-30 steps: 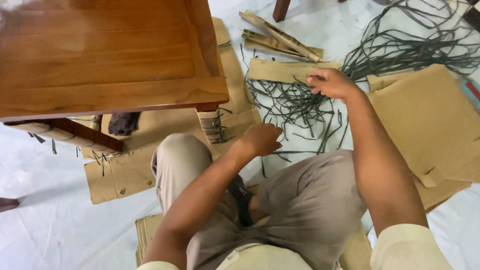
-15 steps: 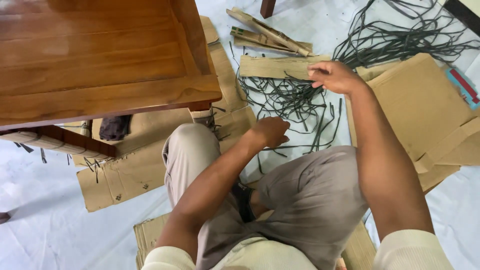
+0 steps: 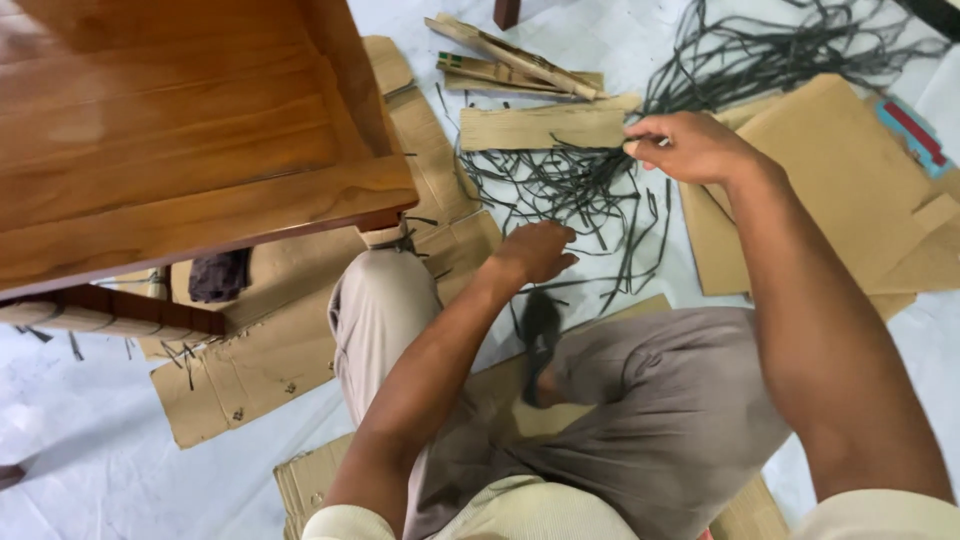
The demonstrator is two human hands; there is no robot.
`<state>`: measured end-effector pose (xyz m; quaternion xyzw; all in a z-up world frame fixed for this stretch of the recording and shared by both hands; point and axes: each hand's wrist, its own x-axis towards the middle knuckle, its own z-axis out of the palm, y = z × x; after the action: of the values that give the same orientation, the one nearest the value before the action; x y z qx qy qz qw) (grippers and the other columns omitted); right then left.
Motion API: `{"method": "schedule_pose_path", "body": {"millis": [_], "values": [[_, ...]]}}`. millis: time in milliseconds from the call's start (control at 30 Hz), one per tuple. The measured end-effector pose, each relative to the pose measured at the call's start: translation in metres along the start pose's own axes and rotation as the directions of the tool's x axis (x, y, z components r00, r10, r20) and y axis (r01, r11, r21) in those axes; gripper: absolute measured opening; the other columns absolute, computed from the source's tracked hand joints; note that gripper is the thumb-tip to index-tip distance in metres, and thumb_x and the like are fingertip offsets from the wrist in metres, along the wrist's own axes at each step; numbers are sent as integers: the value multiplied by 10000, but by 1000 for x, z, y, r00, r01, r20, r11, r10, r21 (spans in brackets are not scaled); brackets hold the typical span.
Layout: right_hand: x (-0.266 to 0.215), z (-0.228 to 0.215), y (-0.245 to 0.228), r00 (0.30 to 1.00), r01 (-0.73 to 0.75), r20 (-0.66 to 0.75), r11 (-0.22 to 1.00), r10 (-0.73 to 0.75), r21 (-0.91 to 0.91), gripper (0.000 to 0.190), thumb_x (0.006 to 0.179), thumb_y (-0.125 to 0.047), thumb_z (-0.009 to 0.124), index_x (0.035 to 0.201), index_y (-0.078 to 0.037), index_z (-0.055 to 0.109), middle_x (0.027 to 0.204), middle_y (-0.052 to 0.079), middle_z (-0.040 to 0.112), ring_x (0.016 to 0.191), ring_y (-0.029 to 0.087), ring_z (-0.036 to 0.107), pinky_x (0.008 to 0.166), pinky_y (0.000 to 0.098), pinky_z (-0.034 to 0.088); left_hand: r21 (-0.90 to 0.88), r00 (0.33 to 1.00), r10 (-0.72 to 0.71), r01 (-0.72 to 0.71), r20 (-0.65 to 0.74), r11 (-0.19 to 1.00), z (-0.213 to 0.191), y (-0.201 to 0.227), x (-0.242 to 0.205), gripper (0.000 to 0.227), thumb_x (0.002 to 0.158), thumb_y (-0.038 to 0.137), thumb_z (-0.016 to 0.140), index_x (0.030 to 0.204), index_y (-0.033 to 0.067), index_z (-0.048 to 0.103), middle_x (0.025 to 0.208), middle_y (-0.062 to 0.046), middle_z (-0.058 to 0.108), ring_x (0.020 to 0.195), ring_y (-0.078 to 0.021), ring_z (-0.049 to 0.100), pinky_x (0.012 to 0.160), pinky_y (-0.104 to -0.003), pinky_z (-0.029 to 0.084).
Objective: Packaging a small wooden table with cardboard and plastic straps.
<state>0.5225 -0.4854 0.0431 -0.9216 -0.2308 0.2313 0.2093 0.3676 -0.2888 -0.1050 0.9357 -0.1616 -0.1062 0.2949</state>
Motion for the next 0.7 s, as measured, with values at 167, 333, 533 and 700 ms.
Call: {"method": "schedule_pose_path", "body": {"millis": [167,333,533,700], "values": [[3,0,44,999,0,-36,971,-9,-240,451,966,-421,656,1348,-182,682,1114,129,765,1011,306,720,907,420,540,32,997,46,-44,-70,999,12,-7,1,364,938,360,668,1178,88,697,1157,-174,715,1112,-365,673,939,-477,543],[2,18,88,1000,22,21,886,-13,-463,405,956,-420,610,1288,-199,680,1192,128,738,1097,373,673,941,486,528,-13,997,-39,38,-68,999,29,-6,11,336,931,318,675,1177,90,697,1150,-176,705,1072,-374,682,909,-473,548],[-3,44,143,987,25,152,859,61,-512,381,968,-419,582,1263,-206,695,1202,130,735,1144,361,665,970,476,525,-94,967,9,-34,-255,995,97,-24,33,447,885,273,721,1275,75,627,1419,-194,562,1341,-397,523,1048,-472,504],[-10,70,175,969,-9,211,878,125,-479,393,966,-403,575,1282,-201,691,1263,109,710,1195,342,644,1015,459,502,-19,994,-66,64,-92,998,140,-36,36,632,873,259,747,1432,96,502,1556,-199,398,1474,-471,311,1099,-532,422]]}}
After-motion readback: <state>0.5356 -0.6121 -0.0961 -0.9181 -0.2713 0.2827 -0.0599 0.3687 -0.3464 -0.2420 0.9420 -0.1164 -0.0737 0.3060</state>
